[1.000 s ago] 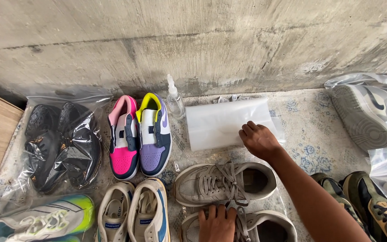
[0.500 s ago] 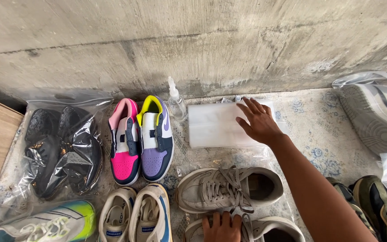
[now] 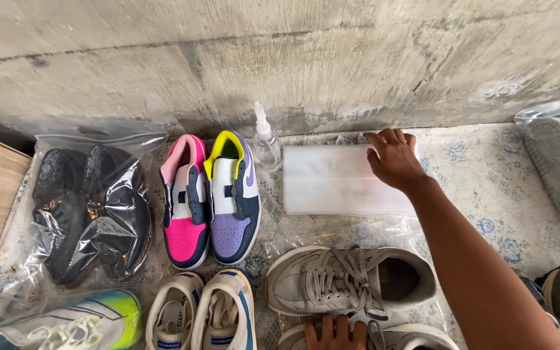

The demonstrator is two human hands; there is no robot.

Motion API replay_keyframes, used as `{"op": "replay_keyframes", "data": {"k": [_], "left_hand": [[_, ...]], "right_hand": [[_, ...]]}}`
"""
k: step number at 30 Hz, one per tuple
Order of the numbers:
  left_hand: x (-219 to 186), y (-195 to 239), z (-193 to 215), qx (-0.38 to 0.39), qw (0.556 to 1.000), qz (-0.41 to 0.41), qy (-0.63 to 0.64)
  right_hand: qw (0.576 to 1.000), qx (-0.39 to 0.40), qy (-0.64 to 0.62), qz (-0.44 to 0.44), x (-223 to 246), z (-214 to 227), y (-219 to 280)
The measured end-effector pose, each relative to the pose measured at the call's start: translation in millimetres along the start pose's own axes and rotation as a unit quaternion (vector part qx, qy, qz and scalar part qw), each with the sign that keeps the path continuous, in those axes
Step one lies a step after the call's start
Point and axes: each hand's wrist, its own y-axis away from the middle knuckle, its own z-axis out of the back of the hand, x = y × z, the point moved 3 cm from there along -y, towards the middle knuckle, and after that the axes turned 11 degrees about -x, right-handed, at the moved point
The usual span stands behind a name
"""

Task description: The person places a pair of grey sneakers into a clear plastic bag, seals it, and then removes them. They insert small white packets into each shoe and spray the shoes with a liquid from a bottle. The person then places one shoe back into the bag.

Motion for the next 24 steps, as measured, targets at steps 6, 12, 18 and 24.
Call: {"op": "replay_keyframes", "data": {"k": [6,12,18,24], "left_hand": [[-2,4,-5,0.024,0.999,0.014,0.015],[-4,8,-8,0.027,1.0,0.005,0.015],[-3,1,-8,0.02,1.0,-0.005,0.007],[-2,-1,-7,0.015,1.0,0.003,0.007]], "right_hand": [[0.998,-0.012,-0.041,-0.051,9,9,-13],[0.983,-0.037,-0.039,-0.176,9,-5,-26],[0.979,-0.018,0.085,-0.184,-3,-32,-36],[0.953,0.028,0.199,-0.228,-10,-59,-49]]}}
